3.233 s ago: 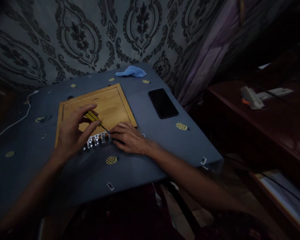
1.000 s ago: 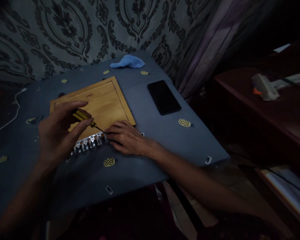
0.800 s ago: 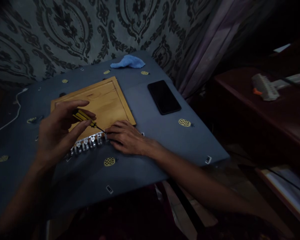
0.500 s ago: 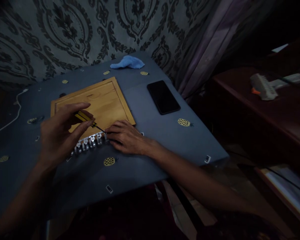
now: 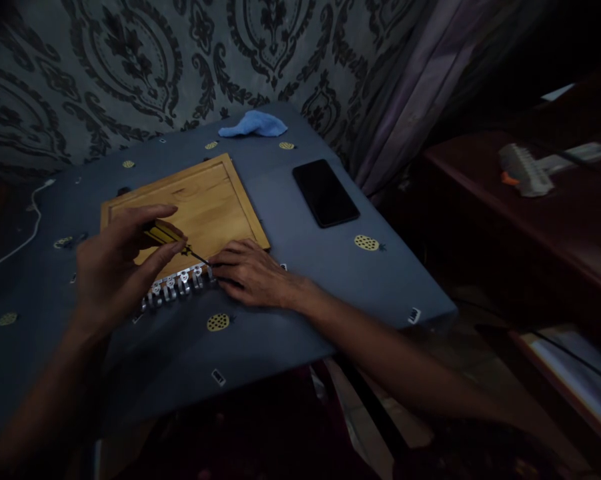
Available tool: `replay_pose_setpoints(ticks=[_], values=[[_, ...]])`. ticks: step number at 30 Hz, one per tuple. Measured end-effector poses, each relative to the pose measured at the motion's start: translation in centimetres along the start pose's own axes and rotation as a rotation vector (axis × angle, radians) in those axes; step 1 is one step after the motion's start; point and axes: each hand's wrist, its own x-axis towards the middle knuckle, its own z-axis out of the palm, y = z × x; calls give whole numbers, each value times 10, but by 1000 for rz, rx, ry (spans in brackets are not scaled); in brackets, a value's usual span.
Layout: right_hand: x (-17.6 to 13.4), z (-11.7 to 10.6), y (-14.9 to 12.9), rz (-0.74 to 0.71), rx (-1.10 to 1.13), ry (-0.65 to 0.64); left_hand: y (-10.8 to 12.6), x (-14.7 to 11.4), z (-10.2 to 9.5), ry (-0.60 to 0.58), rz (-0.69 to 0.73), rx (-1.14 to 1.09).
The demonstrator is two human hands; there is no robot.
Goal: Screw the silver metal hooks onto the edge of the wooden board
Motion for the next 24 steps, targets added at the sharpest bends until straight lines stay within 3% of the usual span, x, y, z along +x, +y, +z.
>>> replay_pose_setpoints(ticks=[8, 17, 24], values=[[0, -1, 0, -7, -9, -1, 6, 3, 1, -57, -83, -192], [-1, 0, 2, -34, -29, -10, 16, 6, 45, 169, -204, -651], [-1, -1, 1, -17, -32, -5, 29, 26, 56, 298, -347, -814]])
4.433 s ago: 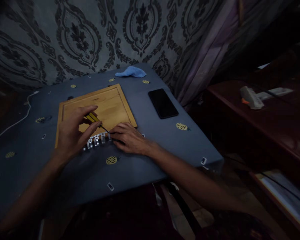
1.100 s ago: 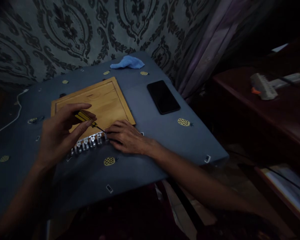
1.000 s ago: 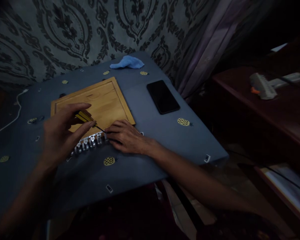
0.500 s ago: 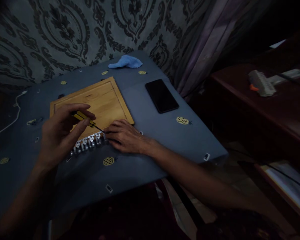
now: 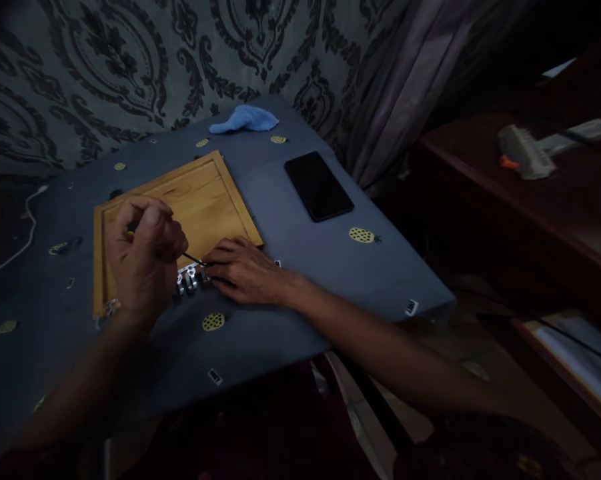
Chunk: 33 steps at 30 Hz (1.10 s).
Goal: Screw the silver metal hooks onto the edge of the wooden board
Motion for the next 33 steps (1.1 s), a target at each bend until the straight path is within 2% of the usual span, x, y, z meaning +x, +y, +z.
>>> replay_pose_setpoints(ticks=[2, 6, 8, 11, 17, 22, 28, 33], values=[[0, -1, 0, -1, 4, -6, 1, 6, 2, -48, -11, -46], [1, -2, -1, 3, 23, -5, 1, 16, -2, -249, -85, -131], [2, -3, -1, 4, 23, -11, 2, 18, -6, -307, -120, -155], [1, -3, -1, 5, 18, -20, 3, 14, -13, -278, -118, -109], [1, 0, 0, 1, 2, 3, 10, -4, -16, -70, -36, 115], [1, 0, 0, -16, -2, 18, 12, -8, -7, 28, -14, 23], [1, -1, 0, -10, -13, 0, 10, 6, -2, 14, -56, -192], [2, -1, -1, -6, -4, 9, 10, 19, -9, -177, -133, -274]])
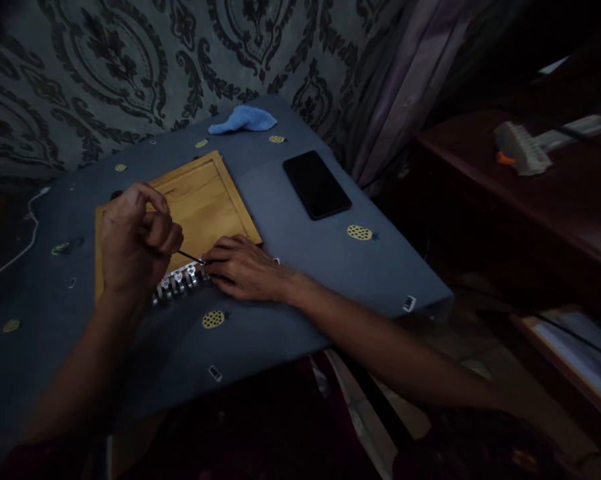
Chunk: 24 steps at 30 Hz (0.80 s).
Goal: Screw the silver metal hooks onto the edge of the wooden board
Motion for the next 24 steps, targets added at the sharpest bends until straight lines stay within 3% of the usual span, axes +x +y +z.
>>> replay_pose_setpoints(ticks=[3, 5, 11, 13, 20, 24], values=[[0, 0, 0, 1, 12, -4, 1, 3, -5, -121, -64, 3], [0, 0, 0, 6, 17, 0, 0, 3, -6, -140, -77, 21], [-1, 1, 1, -6, 8, -4, -3, -13, 2, 182, 92, 145], [-1, 1, 1, 4, 21, -4, -3, -18, 6, 218, 87, 103], [0, 2, 1, 10, 14, -7, -3, -15, 8, 127, 79, -5], [1, 0, 0, -5, 9, -11, 2, -4, -1, -38, -14, 1]])
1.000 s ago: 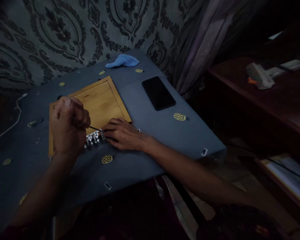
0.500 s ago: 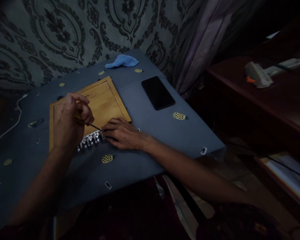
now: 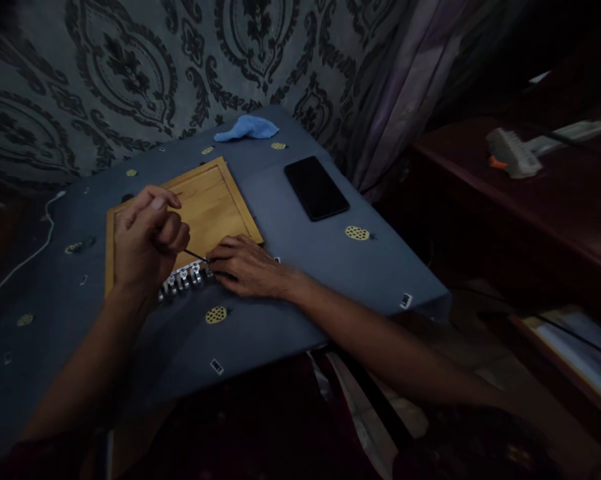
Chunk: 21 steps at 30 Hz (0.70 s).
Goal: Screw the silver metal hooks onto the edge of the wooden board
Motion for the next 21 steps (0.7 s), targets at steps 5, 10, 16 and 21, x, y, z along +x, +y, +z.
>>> replay_pose_setpoints(ticks=[5, 10, 16, 21], values=[[0, 0, 0, 16, 29, -15, 4, 10, -13, -317, -189, 14], [0, 0, 1, 10, 30, -5, -4, 7, -7, -123, -110, 109], [1, -1, 0, 1, -1, -6, -13, -4, 7, 209, -19, 87], [1, -2, -1, 7, -5, -21, -13, -1, 7, 98, -26, 37]])
